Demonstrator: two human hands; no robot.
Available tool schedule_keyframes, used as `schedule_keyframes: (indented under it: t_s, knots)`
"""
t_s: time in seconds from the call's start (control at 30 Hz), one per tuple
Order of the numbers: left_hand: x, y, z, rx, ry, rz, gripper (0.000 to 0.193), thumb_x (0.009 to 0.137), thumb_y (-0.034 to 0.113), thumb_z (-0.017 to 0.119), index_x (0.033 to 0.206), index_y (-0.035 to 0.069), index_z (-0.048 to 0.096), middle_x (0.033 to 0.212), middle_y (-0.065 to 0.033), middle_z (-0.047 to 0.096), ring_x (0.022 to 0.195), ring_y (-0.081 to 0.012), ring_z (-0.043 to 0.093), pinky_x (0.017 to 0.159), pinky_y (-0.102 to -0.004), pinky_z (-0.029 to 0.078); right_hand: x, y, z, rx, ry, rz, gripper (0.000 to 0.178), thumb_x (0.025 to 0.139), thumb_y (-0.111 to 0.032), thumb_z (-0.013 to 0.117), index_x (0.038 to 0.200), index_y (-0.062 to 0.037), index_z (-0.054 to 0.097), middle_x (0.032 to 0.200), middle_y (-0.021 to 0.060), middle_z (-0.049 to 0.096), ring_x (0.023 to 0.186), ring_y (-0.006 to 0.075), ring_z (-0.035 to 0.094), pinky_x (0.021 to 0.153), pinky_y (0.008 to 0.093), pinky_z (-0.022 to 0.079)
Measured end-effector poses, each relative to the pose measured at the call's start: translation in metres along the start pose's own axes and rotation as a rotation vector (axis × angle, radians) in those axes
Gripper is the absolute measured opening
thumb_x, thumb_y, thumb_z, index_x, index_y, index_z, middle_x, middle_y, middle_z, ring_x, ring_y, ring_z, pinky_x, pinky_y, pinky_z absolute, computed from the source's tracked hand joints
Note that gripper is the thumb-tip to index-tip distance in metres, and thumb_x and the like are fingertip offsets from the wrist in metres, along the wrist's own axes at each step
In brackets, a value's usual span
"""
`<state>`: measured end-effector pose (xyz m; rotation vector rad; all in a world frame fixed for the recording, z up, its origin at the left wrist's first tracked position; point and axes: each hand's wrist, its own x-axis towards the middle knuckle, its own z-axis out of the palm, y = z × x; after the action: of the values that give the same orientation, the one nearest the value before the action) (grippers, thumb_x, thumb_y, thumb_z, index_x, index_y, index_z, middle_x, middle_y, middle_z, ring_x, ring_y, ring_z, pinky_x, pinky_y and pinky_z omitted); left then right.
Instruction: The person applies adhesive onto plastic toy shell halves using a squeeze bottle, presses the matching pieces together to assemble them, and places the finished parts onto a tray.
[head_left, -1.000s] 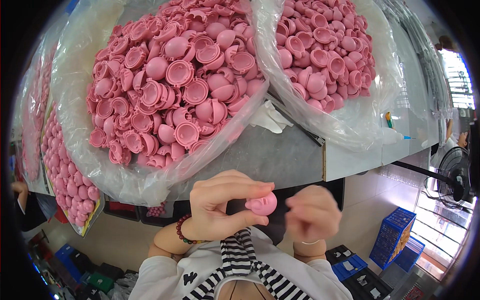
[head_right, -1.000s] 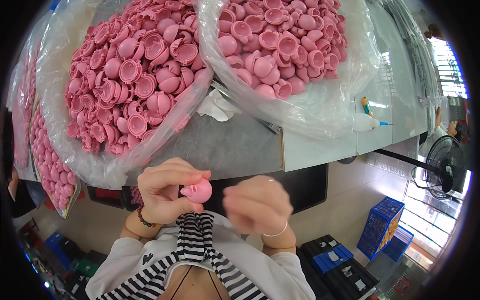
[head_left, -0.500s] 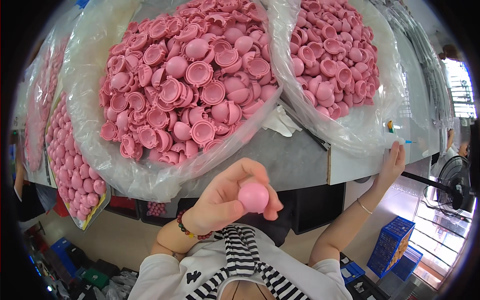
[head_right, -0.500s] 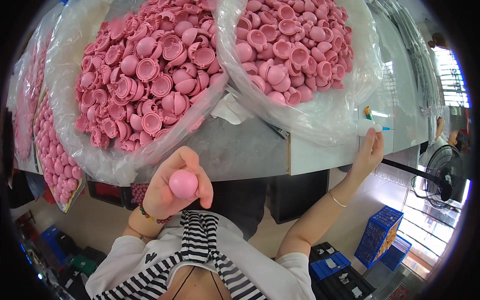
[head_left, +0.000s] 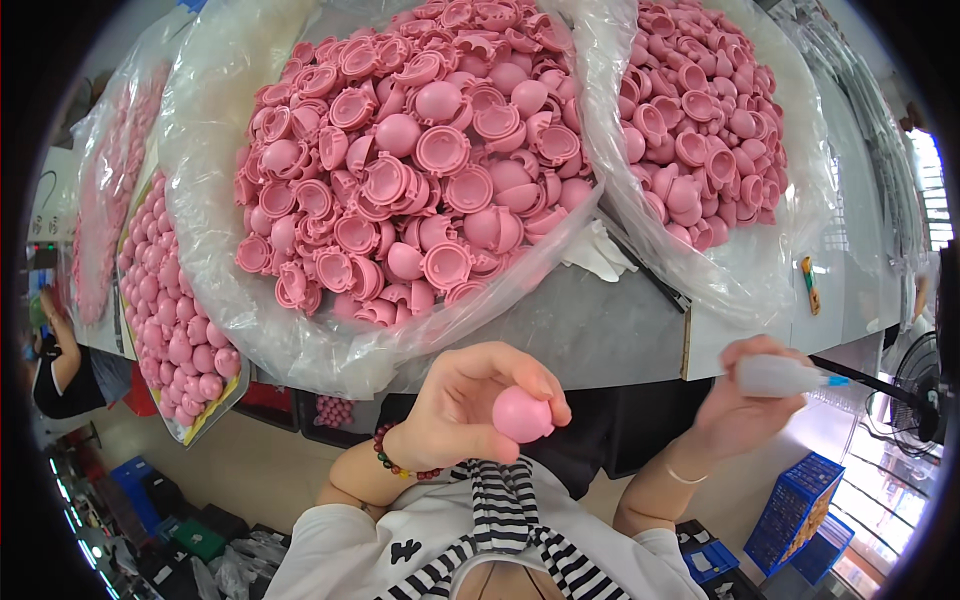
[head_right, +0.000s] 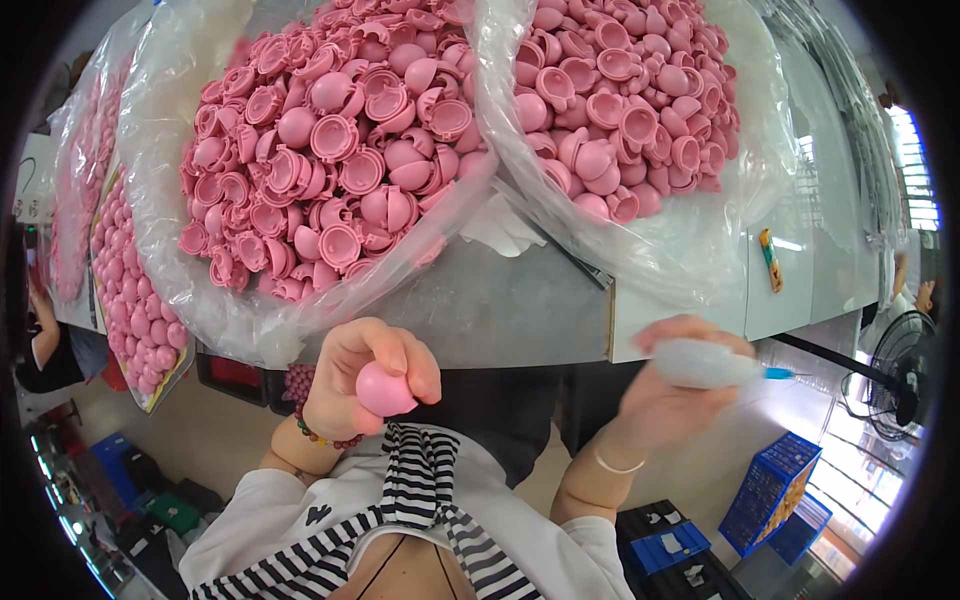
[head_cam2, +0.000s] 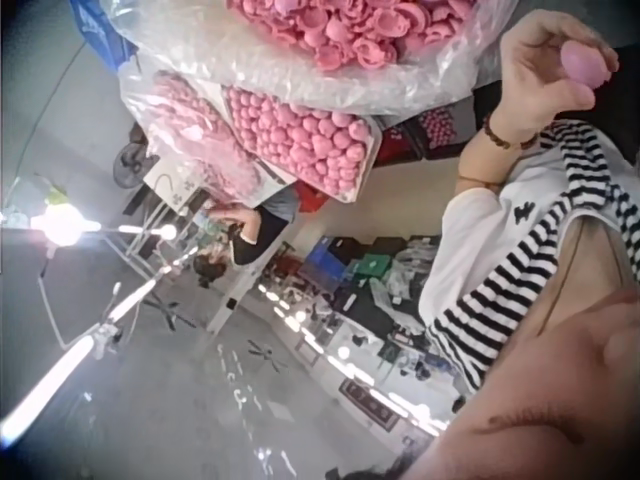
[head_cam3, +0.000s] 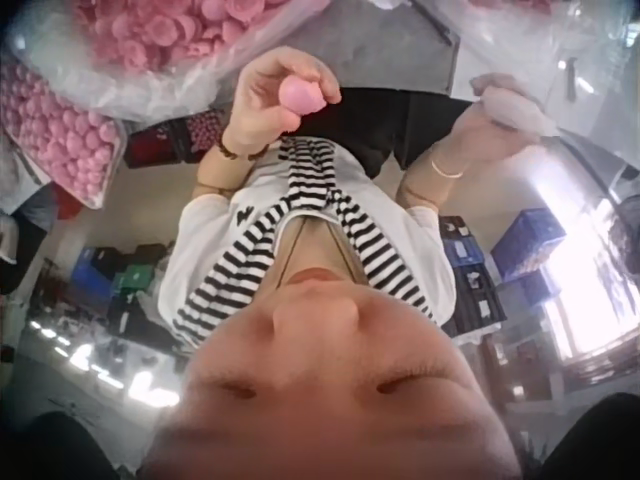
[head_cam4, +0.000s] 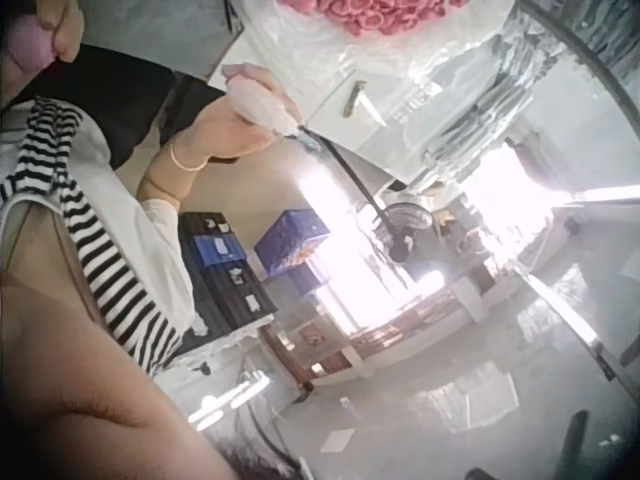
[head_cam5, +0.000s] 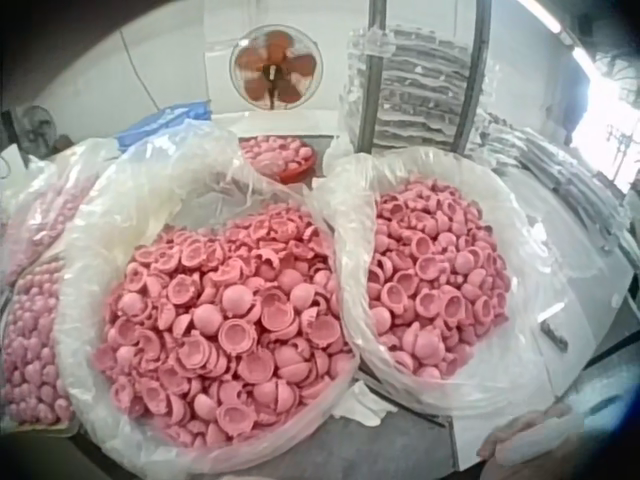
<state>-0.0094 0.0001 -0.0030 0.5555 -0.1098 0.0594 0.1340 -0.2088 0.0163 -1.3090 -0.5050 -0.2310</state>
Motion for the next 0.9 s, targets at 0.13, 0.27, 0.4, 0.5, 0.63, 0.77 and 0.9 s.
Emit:
schedule_keyframes:
  t_s: [0.13, 0.27, 0.4, 0.5, 0.63, 0.77, 0.9]
  knots:
    - [0.003, 0.005, 0.015, 0.290, 0.090, 0.166, 0.043, 0.061, 0.002, 0.076, 0.098, 0.001, 0.054, 0.094, -0.0118, 0.058, 0.090, -0.0226, 0.057, 0.081, -0.0357, 0.045, -0.025, 0.002, 0.040, 0.086, -0.083, 0.210, 0.061, 0.085, -0.059, 0.032, 0.111, -0.0038, 0.039, 0.072, 0.0130, 0.053, 0.050, 0.0124, 0.044, 0.041, 0.0211, 0.033]
    - [0.007, 0.009, 0.007, 0.706, -0.007, 0.408, 0.040, 0.058, 0.004, 0.080, 0.093, 0.000, 0.059, 0.093, -0.0135, 0.060, 0.088, -0.0249, 0.059, 0.082, -0.0367, 0.048, -0.024, 0.002, 0.049, -0.096, -0.231, 0.230, 0.035, 0.081, -0.027, 0.053, 0.099, 0.0020, 0.049, 0.077, 0.0109, 0.054, 0.068, 0.0142, 0.049, 0.060, 0.0229, 0.039]
    - [0.007, 0.007, 0.007, 0.781, 0.016, 0.488, 0.040, 0.056, 0.012, 0.082, 0.088, 0.004, 0.061, 0.089, -0.0116, 0.061, 0.084, -0.0238, 0.059, 0.082, -0.0375, 0.048, -0.009, 0.011, 0.063, -0.272, -0.451, 0.084, 0.018, 0.072, -0.009, 0.059, 0.088, -0.0005, 0.054, 0.095, 0.0133, 0.062, 0.097, 0.0264, 0.048, 0.085, 0.0353, 0.038]
    - [0.006, 0.010, 0.010, 0.904, 0.006, 0.495, 0.041, 0.056, 0.016, 0.083, 0.089, 0.006, 0.061, 0.088, -0.0086, 0.061, 0.081, -0.0216, 0.059, 0.082, -0.0382, 0.048, 0.001, 0.017, 0.074, -0.423, -0.628, 0.058, 0.022, 0.073, -0.012, 0.062, 0.090, -0.0008, 0.055, 0.092, 0.0139, 0.061, 0.099, 0.0303, 0.049, 0.086, 0.0372, 0.037]
    - [0.004, 0.011, 0.009, 0.977, 0.020, 0.523, 0.041, 0.056, 0.017, 0.083, 0.089, 0.008, 0.061, 0.086, -0.0066, 0.060, 0.078, -0.0208, 0.059, 0.082, -0.0386, 0.048, -0.007, 0.019, 0.077, -0.589, -0.626, 0.053, 0.026, 0.074, -0.013, 0.063, 0.095, 0.0002, 0.056, 0.085, 0.0133, 0.059, 0.088, 0.0313, 0.054, 0.080, 0.0354, 0.041]
    - [0.003, 0.012, 0.008, 1.011, 0.035, 0.520, 0.041, 0.056, 0.017, 0.082, 0.090, 0.008, 0.061, 0.086, -0.0061, 0.060, 0.077, -0.0209, 0.060, 0.082, -0.0390, 0.048, -0.018, 0.001, 0.069, -0.204, -0.428, 0.376, 0.023, 0.073, -0.009, 0.060, 0.091, 0.0044, 0.056, 0.087, 0.0120, 0.060, 0.087, 0.0230, 0.055, 0.078, 0.0319, 0.043]
    - [0.007, 0.012, 0.010, 1.071, 0.044, 0.518, 0.039, 0.057, 0.016, 0.082, 0.090, 0.007, 0.061, 0.087, -0.0064, 0.061, 0.078, -0.0202, 0.060, 0.082, -0.0391, 0.048, -0.030, -0.013, 0.060, 0.308, -0.357, 0.349, 0.038, 0.077, -0.037, 0.062, 0.085, -0.0019, 0.050, 0.076, 0.0150, 0.061, 0.086, 0.0293, 0.054, 0.077, 0.0385, 0.044]
